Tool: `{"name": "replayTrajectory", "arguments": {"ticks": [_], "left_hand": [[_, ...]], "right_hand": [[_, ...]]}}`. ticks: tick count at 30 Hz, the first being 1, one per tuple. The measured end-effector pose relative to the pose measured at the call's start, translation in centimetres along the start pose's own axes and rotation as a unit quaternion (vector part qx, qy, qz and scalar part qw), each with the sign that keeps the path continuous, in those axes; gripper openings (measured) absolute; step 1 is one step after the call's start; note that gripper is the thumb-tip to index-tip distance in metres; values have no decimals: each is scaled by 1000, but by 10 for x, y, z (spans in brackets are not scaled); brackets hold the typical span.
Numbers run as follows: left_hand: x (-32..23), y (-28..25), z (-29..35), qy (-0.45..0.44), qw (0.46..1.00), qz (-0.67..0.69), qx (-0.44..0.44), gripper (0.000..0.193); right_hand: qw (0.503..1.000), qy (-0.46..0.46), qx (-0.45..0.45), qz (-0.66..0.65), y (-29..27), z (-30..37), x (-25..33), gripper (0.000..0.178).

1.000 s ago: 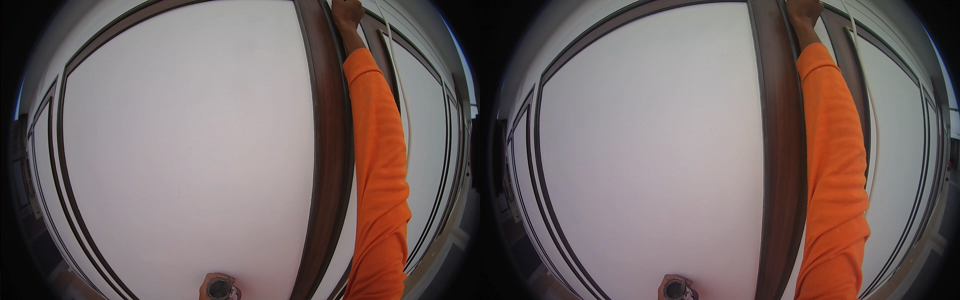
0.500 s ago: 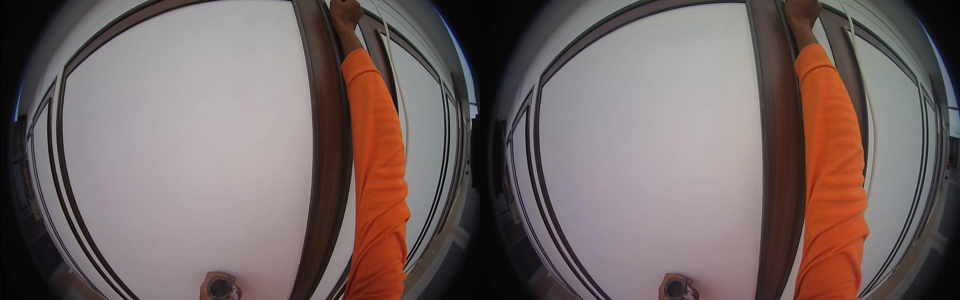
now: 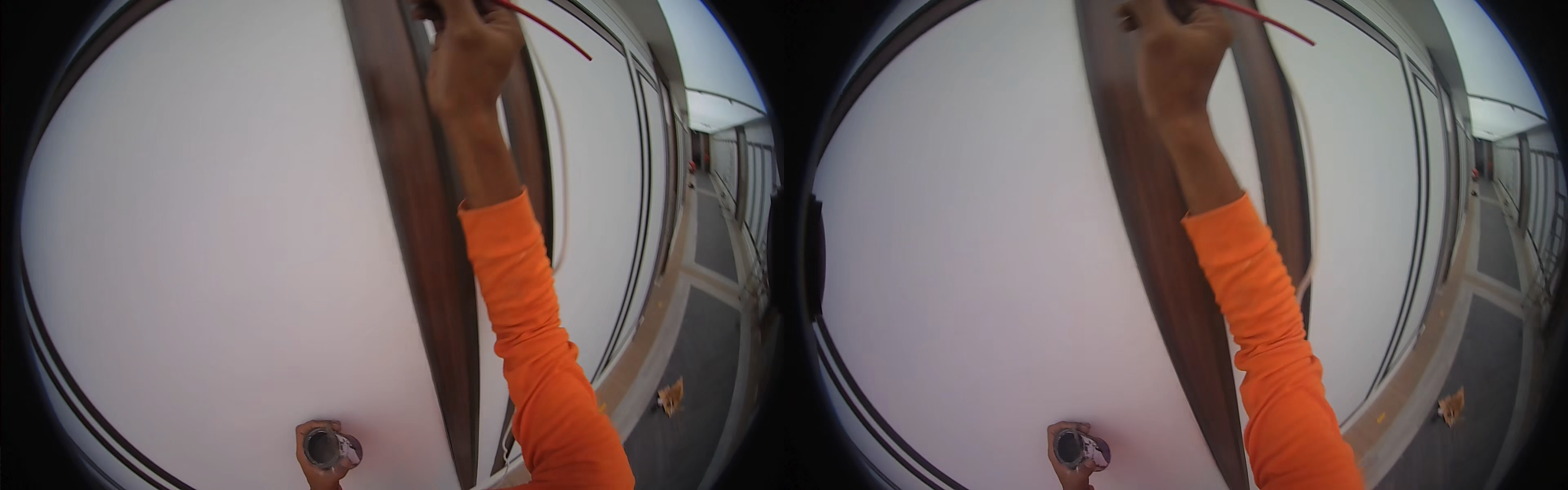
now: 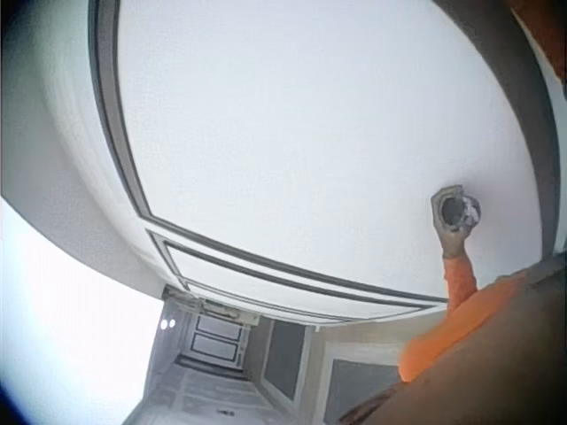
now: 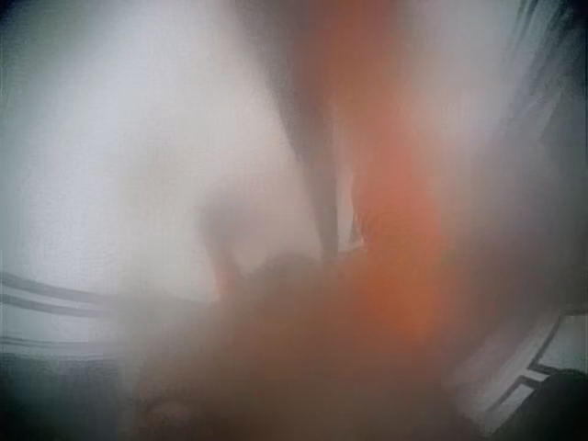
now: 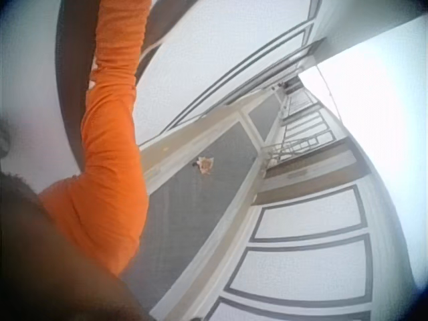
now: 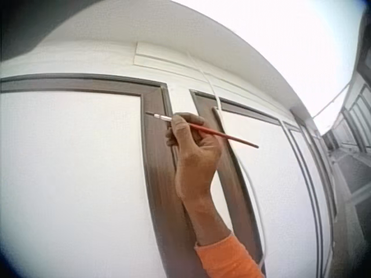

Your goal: The person paints dark curved lines on a white ceiling using a small brush and a paint can. They repeatedly dip the brush into the can and apply paint along the ceiling's decorative trim.

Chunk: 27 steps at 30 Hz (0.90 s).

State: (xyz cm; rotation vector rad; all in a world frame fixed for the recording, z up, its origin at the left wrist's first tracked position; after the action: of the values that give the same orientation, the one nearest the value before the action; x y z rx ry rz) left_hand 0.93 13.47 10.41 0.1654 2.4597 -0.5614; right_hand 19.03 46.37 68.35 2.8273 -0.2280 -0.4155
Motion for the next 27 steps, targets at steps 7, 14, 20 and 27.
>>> {"name": "replayTrajectory", "arguments": {"ticks": [7,14,20,27], "left_hand": [[-148,-18,-61,-9,987,125,-98,88],[-171,-27,-65,-26,989,133,-56,84],[-183,-3,-65,-15,953,288,93,74],[-198,25,-37,-44,903,388,179,75]], "right_hand": [[961,272,8,45,-24,202,99,11],[897,437,13,66,-7,261,141,8],[830,499,144,205,33,257,160,11],[726,591,172,305,36,284,192,10]]}}
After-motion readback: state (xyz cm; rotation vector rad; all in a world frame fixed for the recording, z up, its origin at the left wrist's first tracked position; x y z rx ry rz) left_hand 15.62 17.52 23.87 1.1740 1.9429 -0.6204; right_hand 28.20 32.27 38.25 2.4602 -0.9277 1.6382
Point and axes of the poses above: each hand's wrist, its own z-axis away from the middle knuckle, its own y-axis out of the palm, x = y × z, the point moved 4 cm from there along -z, towards the middle knuckle, and after that the axes turned 10 degrees about y, right-handed, at the moved point
